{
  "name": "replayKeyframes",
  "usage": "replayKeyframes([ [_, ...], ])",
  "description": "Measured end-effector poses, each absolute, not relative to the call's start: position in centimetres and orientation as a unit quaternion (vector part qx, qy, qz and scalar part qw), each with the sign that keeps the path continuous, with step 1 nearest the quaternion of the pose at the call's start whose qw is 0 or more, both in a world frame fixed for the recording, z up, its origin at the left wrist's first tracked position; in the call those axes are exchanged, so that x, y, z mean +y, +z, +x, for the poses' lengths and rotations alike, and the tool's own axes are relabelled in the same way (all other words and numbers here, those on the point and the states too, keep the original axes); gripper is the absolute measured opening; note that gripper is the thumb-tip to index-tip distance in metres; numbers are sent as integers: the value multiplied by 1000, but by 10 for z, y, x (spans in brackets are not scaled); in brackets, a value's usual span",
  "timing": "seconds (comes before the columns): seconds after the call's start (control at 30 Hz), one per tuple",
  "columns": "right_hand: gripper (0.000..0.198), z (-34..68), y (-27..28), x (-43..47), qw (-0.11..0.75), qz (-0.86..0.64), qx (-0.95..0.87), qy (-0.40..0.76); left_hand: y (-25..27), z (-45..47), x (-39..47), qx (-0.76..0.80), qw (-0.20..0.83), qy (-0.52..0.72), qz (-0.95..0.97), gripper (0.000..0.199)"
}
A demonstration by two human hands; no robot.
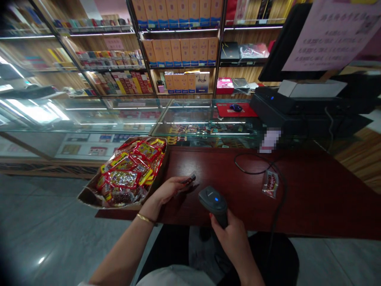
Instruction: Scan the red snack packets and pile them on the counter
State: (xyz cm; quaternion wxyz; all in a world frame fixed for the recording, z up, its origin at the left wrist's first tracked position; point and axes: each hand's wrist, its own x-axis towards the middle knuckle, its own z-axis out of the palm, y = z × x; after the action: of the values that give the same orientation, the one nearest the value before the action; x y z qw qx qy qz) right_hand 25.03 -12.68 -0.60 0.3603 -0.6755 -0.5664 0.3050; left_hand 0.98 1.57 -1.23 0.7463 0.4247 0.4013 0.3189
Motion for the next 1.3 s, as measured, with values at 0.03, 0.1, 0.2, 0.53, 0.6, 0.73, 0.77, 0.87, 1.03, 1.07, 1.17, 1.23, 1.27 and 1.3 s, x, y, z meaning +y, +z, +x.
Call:
replayKeyframes([
  [0.03, 38, 251, -7, -127, 363, -676, -563, 308, -14, 9, 17, 402, 750, 317, 418, 49],
  [0.1, 41, 252, -8, -126, 366, -679, -553, 314, -18, 8, 20, 412, 753, 313, 407, 59],
  [0.2, 45, 255, -7, -126, 368, -687, -542, 314, -24, 6, 23, 425, 763, 294, 387, 65],
  [0.53, 45, 262, 2, -127, 364, -694, -526, 331, -21, 5, 29, 441, 787, 270, 337, 47],
  [0.6, 45, 261, 2, -126, 360, -695, -520, 340, -19, 4, 29, 436, 794, 259, 336, 61],
  [0.73, 46, 260, 0, -126, 351, -700, -517, 347, -18, 4, 31, 419, 799, 236, 361, 80],
  [0.77, 46, 260, 0, -126, 349, -701, -518, 344, -18, 4, 31, 417, 800, 237, 361, 81],
  [0.87, 45, 261, 0, -125, 347, -701, -523, 339, -18, 4, 31, 420, 801, 250, 346, 78],
  [1.03, 45, 263, 2, -124, 359, -703, -522, 323, -15, 5, 27, 448, 782, 270, 339, 53],
  [1.07, 45, 263, 3, -124, 363, -703, -520, 322, -15, 9, 26, 458, 765, 279, 357, 46],
  [1.17, 45, 266, 6, -128, 384, -695, -512, 328, -22, 34, 25, 473, 714, 308, 414, 41],
  [1.23, 45, 270, 9, -133, 408, -692, -497, 328, -28, 65, 26, 459, 704, 323, 435, 39],
  [1.27, 45, 272, 9, -135, 420, -693, -488, 324, -31, 84, 27, 443, 706, 323, 448, 38],
  [1.3, 46, 275, 10, -138, 431, -696, -476, 320, -33, 104, 29, 422, 713, 316, 463, 38],
])
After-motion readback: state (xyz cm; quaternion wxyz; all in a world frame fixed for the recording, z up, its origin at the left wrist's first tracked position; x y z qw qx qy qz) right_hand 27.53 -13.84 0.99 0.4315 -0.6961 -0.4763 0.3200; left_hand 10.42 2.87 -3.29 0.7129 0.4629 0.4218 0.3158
